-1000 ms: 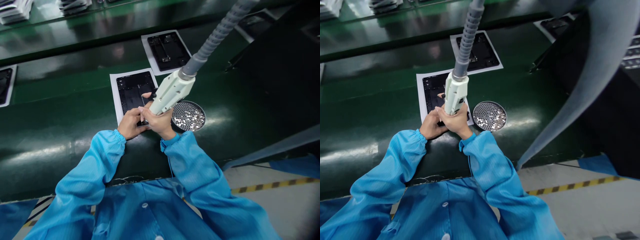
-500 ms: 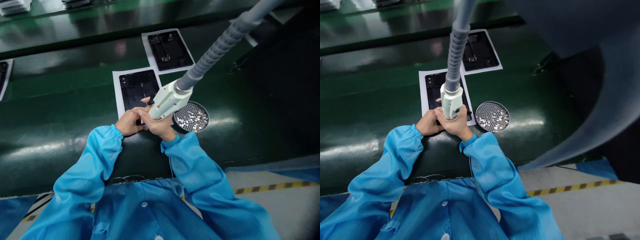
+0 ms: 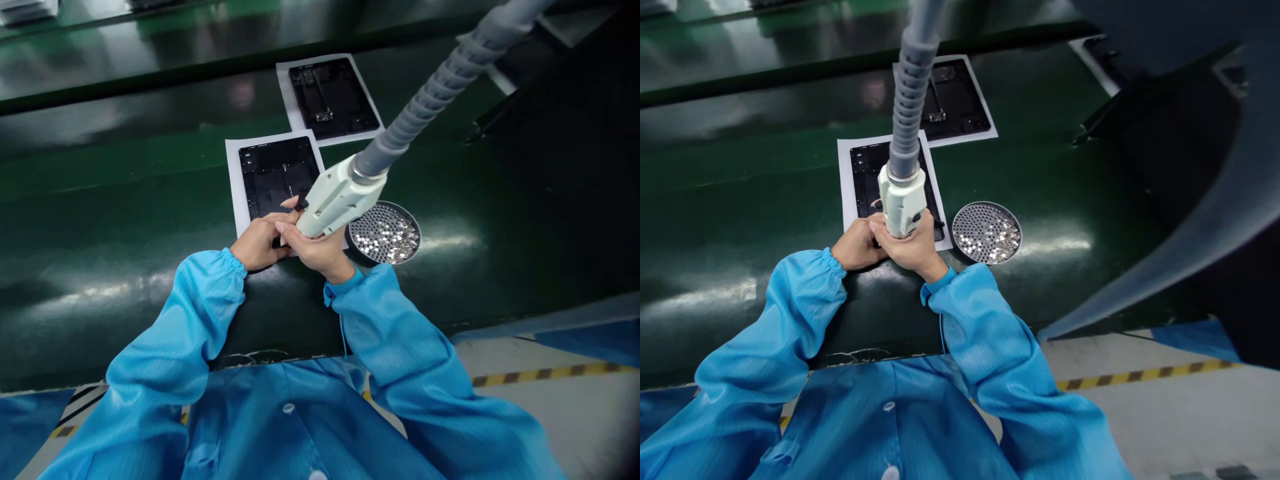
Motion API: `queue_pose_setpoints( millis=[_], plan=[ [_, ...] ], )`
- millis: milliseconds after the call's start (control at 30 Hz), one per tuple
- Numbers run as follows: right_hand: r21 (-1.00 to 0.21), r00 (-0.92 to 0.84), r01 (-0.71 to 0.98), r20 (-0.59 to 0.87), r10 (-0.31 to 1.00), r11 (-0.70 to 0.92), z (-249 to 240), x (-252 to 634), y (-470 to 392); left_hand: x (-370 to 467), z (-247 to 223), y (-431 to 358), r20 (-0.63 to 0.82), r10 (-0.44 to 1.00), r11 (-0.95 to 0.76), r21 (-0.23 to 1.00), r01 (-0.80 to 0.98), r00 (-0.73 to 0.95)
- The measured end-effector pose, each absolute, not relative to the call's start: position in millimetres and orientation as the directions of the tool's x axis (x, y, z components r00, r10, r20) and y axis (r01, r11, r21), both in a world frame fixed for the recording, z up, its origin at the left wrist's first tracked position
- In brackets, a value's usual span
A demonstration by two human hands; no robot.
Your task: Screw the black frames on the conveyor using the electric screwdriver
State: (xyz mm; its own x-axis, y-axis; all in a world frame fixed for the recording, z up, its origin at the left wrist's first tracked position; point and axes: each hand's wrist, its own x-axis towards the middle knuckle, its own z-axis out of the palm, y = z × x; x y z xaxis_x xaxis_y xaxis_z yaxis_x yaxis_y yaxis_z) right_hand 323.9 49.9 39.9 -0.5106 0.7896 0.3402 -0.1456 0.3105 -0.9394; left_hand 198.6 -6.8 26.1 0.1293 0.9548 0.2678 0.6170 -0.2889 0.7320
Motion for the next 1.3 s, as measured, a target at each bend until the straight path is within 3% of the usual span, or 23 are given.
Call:
queue_pose_setpoints(
  millis=[500,667,967,1067,1167,1233,1300],
  plan=[
    [-0.964,-0.580,-0.234,0.245,0.777,0.129,41,324,52,194,21,-7,0.271,0.959,-0.257,0.707,0.658,0.084],
    [-0.955,-0.498,-0.248,0.268,0.825,0.160,49,327,59,194,19,-9,0.275,0.951,-0.290,0.644,0.708,0.139],
    [-0.931,-0.362,-0.183,0.362,0.859,0.316,64,352,77,197,20,-29,0.357,0.931,-0.280,0.556,0.783,0.080],
    [-0.918,-0.404,-0.202,0.396,0.825,0.342,65,354,79,178,32,-37,0.371,0.888,0.005,0.584,0.812,-0.272],
    [-0.910,-0.503,-0.325,0.397,0.768,0.258,66,357,80,163,46,-44,0.179,0.741,0.461,0.564,0.685,-0.647],
    [-0.896,-0.567,-0.417,0.387,0.727,0.151,68,358,80,163,51,-47,-0.001,0.709,0.619,0.480,0.622,-0.705],
    [-0.879,-0.600,-0.471,0.381,0.704,0.074,69,360,80,168,50,-49,-0.089,0.737,0.631,0.446,0.635,-0.670]
  ],
)
